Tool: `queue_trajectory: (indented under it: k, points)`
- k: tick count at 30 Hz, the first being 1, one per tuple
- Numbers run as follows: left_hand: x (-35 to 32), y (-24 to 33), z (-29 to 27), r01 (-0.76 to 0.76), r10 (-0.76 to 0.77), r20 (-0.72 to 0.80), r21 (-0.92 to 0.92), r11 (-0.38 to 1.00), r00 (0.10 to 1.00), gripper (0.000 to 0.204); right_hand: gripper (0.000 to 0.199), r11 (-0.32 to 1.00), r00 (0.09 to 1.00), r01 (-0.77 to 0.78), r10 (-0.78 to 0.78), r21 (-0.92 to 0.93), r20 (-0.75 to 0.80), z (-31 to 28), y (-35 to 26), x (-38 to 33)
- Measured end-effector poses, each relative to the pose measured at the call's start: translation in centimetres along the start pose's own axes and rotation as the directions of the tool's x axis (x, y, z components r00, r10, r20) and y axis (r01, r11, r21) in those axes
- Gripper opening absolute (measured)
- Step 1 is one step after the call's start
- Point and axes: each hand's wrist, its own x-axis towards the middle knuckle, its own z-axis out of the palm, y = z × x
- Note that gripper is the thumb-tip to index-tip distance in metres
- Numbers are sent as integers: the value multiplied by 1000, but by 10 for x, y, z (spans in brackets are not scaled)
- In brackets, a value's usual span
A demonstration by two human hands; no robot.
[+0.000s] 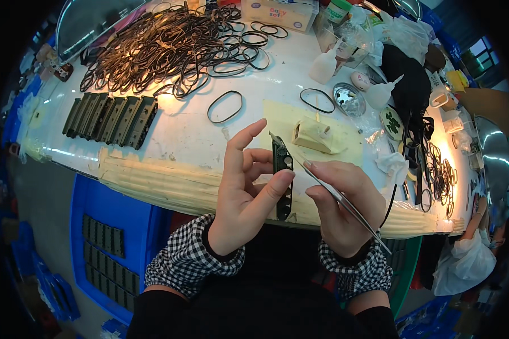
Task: Assembling small components into a green housing using tweezers at a factory workbench.
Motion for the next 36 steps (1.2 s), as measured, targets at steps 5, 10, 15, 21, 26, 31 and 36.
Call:
queue_trajectory:
  k: [5,10,15,21,26,31,36]
  points:
    - [-1,-3,0,-37,36,29,40,998,999,66,26,1000,998,-8,9,3,-61,8,-5,4]
    - [0,-3,-1,-84,80,41,94,992,996,60,25,999,998,-33,33,-2,-44,9,-4,6]
    - [0,-2,0,-116,111,39,143,983,993,58,23,999,999,-39,38,-9,-33,9,-3,8]
    - [-1,-2,-1,-141,138,27,172,975,990,55,21,997,997,-55,57,49,-43,12,1,6]
    - [-2,-6,-1,-152,154,1,181,972,988,54,18,993,994,-66,74,100,-78,17,3,3]
    - [-3,-8,-1,-150,155,-13,186,971,988,53,16,999,997,-7,11,45,-80,18,5,4]
    - [-4,-8,1,-159,166,-22,184,970,986,53,15,999,995,-13,18,49,-93,19,4,2]
